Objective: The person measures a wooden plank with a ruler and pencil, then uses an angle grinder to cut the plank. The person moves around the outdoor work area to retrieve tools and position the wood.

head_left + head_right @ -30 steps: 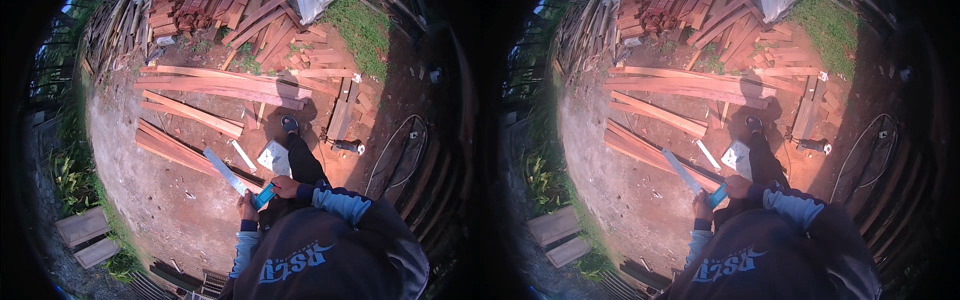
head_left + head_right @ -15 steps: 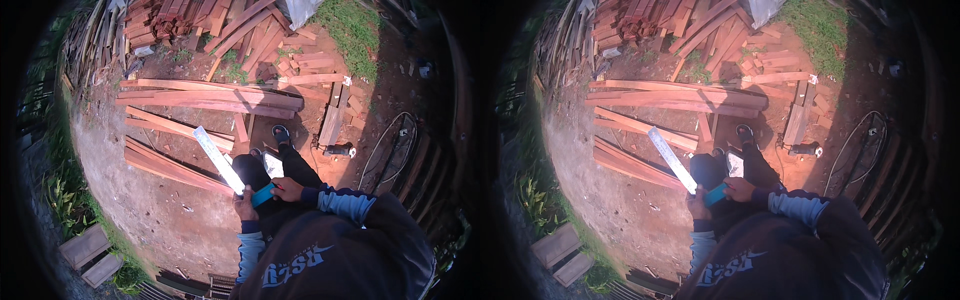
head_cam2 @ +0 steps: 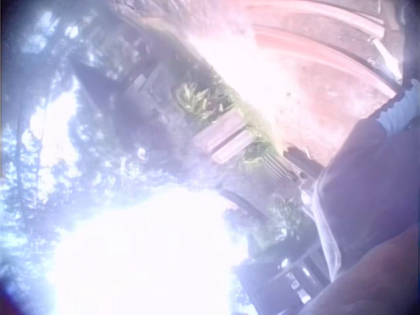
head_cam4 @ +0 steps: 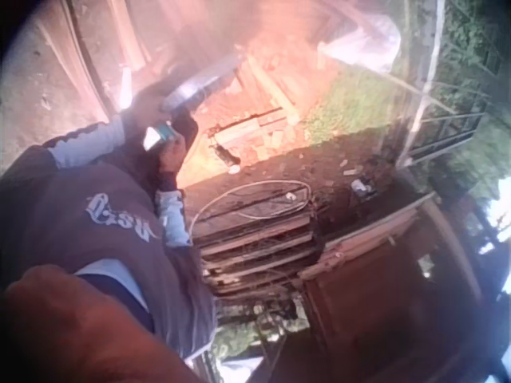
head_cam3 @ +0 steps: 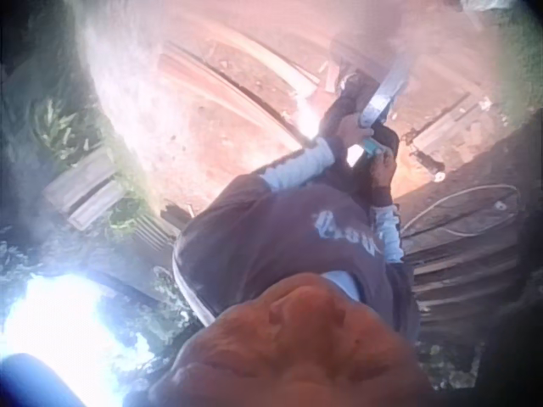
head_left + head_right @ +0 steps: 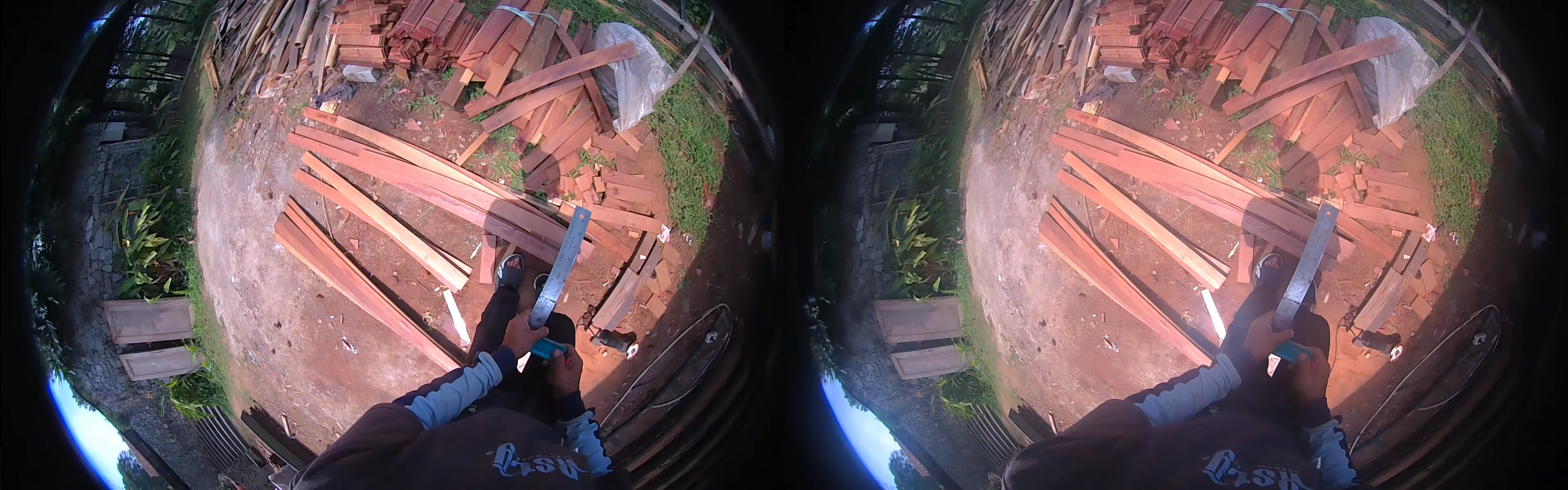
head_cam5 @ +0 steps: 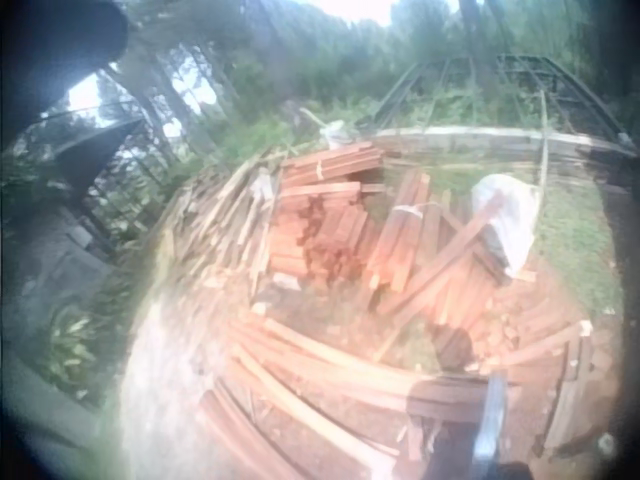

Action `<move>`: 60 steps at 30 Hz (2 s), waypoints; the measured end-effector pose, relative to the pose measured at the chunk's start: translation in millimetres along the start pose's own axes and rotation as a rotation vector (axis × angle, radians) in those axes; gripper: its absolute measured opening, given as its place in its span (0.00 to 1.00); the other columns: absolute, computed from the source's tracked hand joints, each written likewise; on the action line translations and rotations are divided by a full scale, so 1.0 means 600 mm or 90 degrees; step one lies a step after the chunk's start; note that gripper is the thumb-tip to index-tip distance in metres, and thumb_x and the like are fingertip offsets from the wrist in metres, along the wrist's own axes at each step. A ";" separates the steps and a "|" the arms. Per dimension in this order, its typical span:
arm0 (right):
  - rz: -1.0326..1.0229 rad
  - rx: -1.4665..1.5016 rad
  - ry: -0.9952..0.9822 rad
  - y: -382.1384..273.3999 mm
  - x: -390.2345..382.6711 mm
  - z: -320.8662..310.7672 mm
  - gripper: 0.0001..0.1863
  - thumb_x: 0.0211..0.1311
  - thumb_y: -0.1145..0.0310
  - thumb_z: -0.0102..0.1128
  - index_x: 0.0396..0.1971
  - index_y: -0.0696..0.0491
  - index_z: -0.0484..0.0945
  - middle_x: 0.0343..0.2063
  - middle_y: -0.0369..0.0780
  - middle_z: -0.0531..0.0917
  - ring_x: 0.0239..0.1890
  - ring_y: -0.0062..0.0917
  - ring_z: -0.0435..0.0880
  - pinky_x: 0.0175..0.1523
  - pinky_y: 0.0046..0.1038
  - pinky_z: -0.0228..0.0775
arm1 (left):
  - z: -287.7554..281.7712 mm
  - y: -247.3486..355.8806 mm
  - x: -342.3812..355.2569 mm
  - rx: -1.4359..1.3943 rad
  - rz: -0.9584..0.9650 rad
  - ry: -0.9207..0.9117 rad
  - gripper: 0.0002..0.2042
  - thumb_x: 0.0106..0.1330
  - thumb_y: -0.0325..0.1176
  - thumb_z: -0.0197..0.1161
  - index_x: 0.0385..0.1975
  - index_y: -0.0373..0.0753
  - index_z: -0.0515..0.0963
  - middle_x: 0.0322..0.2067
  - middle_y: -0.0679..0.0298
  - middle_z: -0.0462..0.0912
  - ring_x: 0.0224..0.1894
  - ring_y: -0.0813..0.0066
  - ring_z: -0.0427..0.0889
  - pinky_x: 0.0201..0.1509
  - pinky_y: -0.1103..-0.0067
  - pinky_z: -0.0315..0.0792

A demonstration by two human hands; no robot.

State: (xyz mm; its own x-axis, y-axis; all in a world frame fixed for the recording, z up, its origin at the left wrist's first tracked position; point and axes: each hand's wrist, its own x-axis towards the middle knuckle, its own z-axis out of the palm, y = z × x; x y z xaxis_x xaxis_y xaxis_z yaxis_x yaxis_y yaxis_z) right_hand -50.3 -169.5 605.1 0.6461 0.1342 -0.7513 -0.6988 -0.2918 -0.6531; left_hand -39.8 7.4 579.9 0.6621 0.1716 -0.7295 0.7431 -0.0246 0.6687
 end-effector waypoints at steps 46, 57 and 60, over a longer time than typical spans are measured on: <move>-0.556 -0.236 0.327 0.517 0.763 -0.224 0.19 0.53 0.60 0.69 0.40 0.57 0.77 0.31 0.46 0.80 0.29 0.42 0.83 0.33 0.38 0.75 | 0.482 -0.262 0.794 0.381 0.513 -0.140 0.12 0.64 0.31 0.59 0.40 0.31 0.67 0.19 0.58 0.78 0.16 0.74 0.77 0.15 0.76 0.67; -0.367 0.171 0.281 0.665 0.855 -0.253 0.06 0.68 0.75 0.54 0.31 0.57 0.79 0.18 0.28 0.71 0.24 0.10 0.65 0.28 0.19 0.59 | 0.389 -0.384 0.918 0.649 0.754 -0.137 0.20 0.68 0.44 0.57 0.49 0.31 0.73 0.42 0.45 0.78 0.47 0.45 0.75 0.52 0.60 0.69; -0.320 0.203 0.174 0.712 0.909 -0.250 0.07 0.68 0.73 0.55 0.30 0.57 0.80 0.19 0.27 0.72 0.24 0.10 0.66 0.29 0.20 0.60 | 0.352 -0.422 0.935 0.664 0.722 -0.167 0.25 0.67 0.45 0.58 0.55 0.30 0.71 0.52 0.41 0.73 0.55 0.43 0.71 0.60 0.59 0.65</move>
State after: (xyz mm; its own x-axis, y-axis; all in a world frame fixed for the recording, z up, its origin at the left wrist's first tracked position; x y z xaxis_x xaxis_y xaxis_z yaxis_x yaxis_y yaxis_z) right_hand 49.9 -363.1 -69.5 0.9430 -0.0766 -0.3239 -0.3213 0.0447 -0.9459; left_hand 163.9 -98.1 -29.2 0.8175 -0.5758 -0.0106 -0.4738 -0.6830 0.5558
